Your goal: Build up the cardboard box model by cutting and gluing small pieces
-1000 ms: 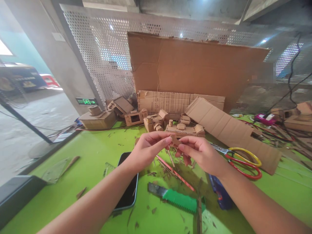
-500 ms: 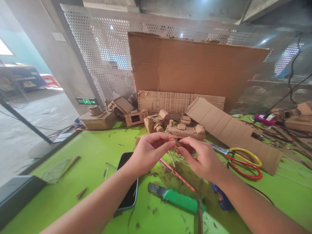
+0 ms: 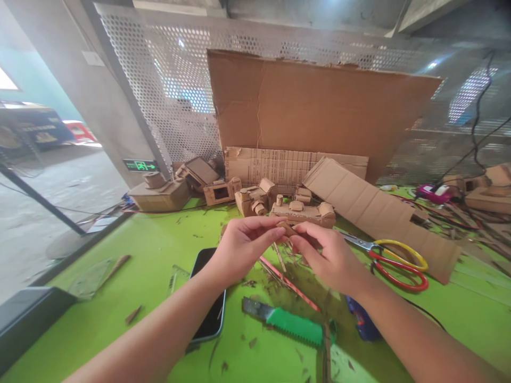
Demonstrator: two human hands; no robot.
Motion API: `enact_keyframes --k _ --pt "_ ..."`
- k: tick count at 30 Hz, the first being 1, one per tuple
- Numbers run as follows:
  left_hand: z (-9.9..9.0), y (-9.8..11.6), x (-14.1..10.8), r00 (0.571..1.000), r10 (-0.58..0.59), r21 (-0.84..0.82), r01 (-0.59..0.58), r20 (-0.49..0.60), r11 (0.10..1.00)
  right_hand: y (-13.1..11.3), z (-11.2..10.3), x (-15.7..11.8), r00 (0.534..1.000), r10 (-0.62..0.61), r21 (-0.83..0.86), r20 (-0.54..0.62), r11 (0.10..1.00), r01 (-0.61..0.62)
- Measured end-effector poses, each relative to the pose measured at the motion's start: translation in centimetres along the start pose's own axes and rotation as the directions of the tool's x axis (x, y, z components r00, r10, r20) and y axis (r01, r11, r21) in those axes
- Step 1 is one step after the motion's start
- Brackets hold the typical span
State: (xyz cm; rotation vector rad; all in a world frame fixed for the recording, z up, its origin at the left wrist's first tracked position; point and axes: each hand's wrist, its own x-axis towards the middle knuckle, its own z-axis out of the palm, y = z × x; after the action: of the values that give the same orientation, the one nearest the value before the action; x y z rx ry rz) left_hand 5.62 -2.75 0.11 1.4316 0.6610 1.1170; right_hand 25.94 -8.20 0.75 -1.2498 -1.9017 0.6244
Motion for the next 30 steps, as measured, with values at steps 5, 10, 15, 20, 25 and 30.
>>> enact_keyframes --k 5,10,15,20,25,30 --pt "-0.04 -0.18 0.11 1.0 -0.011 -0.008 0.011 0.003 1.0 0.27 0.08 0.21 0.977 0.154 0.242 0.151 0.952 -0.187" --pt "-0.12 -0.06 0.16 0.998 0.003 -0.035 -0.001 0.057 0.999 0.12 -0.11 0.39 0.965 0.155 0.375 0.21 0.899 -0.226" --pt "-0.26 -0.03 0.17 1.0 0.011 -0.006 -0.011 0.028 1.0 0.01 -0.12 0.43 0.969 0.166 0.39 0.185 0.892 -0.228" --pt "-0.16 0.15 0.21 1.0 0.013 -0.02 -0.012 0.01 1.0 0.54 -0.32 0.67 0.985 0.166 0.354 0.049 0.919 -0.172" --pt "0.19 0.33 0.14 1.0 -0.004 0.031 0.005 -0.022 1.0 0.67 -0.59 0.56 0.979 0.201 0.288 -0.021 0.939 -0.186" --pt "0.54 0.3 -0.06 0.996 -0.023 0.128 0.034 -0.084 0.991 0.56 -0.59 0.46 0.98 0.2 0.223 0.011 0.955 -0.197"
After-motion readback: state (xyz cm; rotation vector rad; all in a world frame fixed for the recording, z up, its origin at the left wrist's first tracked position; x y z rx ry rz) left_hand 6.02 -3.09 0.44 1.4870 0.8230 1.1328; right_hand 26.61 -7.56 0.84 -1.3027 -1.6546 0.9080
